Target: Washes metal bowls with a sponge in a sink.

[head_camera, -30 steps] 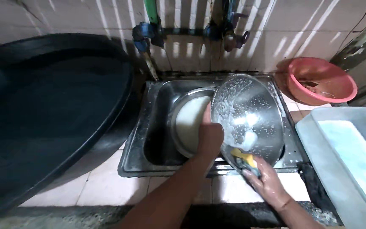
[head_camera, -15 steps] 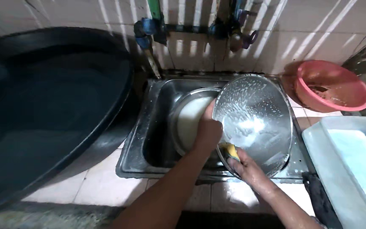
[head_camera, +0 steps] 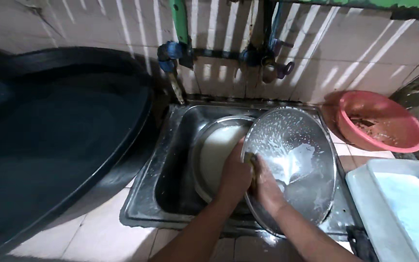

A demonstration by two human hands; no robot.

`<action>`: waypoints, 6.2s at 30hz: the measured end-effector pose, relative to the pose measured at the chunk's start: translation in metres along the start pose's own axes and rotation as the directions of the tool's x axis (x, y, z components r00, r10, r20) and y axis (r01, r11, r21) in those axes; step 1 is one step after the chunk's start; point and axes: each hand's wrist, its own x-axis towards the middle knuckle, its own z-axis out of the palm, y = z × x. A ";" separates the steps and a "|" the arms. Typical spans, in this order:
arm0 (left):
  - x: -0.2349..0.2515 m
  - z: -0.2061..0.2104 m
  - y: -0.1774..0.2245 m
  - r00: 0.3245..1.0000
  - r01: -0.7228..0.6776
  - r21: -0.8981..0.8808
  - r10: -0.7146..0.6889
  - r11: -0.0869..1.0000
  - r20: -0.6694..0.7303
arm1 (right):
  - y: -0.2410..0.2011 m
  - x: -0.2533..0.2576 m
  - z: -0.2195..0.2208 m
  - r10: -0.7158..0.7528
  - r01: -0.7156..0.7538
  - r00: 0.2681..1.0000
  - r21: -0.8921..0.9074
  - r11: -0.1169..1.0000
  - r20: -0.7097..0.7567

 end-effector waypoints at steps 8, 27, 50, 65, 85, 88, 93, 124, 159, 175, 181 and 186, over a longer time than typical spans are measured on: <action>-0.010 -0.002 -0.006 0.999 -0.040 -0.067 0.040 0.997 -0.003 | 0.106 0.037 -0.069 -0.008 -0.010 0.999 -0.519 0.855 -0.033; -0.029 0.007 0.012 0.993 -0.117 -0.059 0.117 0.991 -0.004 | -0.084 0.041 -0.137 -0.444 0.423 0.824 -0.139 0.895 -0.353; -0.016 -0.001 -0.010 0.994 -0.089 -0.058 0.084 0.994 -0.075 | 0.055 -0.034 -0.059 0.405 -0.262 0.870 -0.430 0.864 0.282; 0.021 -0.004 -0.014 0.982 0.175 -0.163 -0.184 0.971 -0.040 | 0.059 -0.156 -0.073 0.022 -0.061 0.944 -0.109 0.992 -0.330; 0.034 -0.004 -0.027 0.986 0.160 -0.254 -0.165 0.954 0.003 | 0.022 -0.159 -0.046 -0.057 0.025 0.949 -0.107 0.994 -0.311; 0.038 -0.005 -0.032 0.981 0.186 -0.209 -0.193 0.960 -0.012 | 0.068 -0.150 -0.083 0.113 -0.157 0.956 -0.148 0.977 -0.269; 0.047 -0.003 -0.034 0.980 0.198 -0.213 -0.201 0.957 0.009 | 0.086 -0.130 -0.102 0.134 -0.196 0.947 -0.195 0.961 -0.290; 0.063 -0.021 -0.049 0.959 0.277 -0.034 -0.274 0.960 0.080 | 0.099 0.034 -0.149 0.429 -0.464 0.803 0.018 0.886 -0.414; 0.037 -0.004 -0.032 0.990 0.137 -0.104 -0.132 0.985 0.054 | 0.080 -0.056 -0.091 0.322 -0.251 0.945 -0.512 0.822 0.053; 0.025 -0.006 -0.031 0.987 0.155 -0.118 -0.147 0.981 0.070 | 0.070 0.072 -0.048 0.153 -0.100 0.984 -0.424 0.900 0.092; 0.020 0.001 -0.038 0.985 0.174 -0.294 -0.164 0.940 0.056 | 0.070 -0.042 -0.062 0.368 -0.168 0.871 -0.505 0.846 0.327; 0.014 0.006 -0.043 0.992 0.126 -0.431 -0.116 0.894 0.050 | -0.037 -0.041 -0.034 0.351 -0.504 0.829 0.312 0.805 0.435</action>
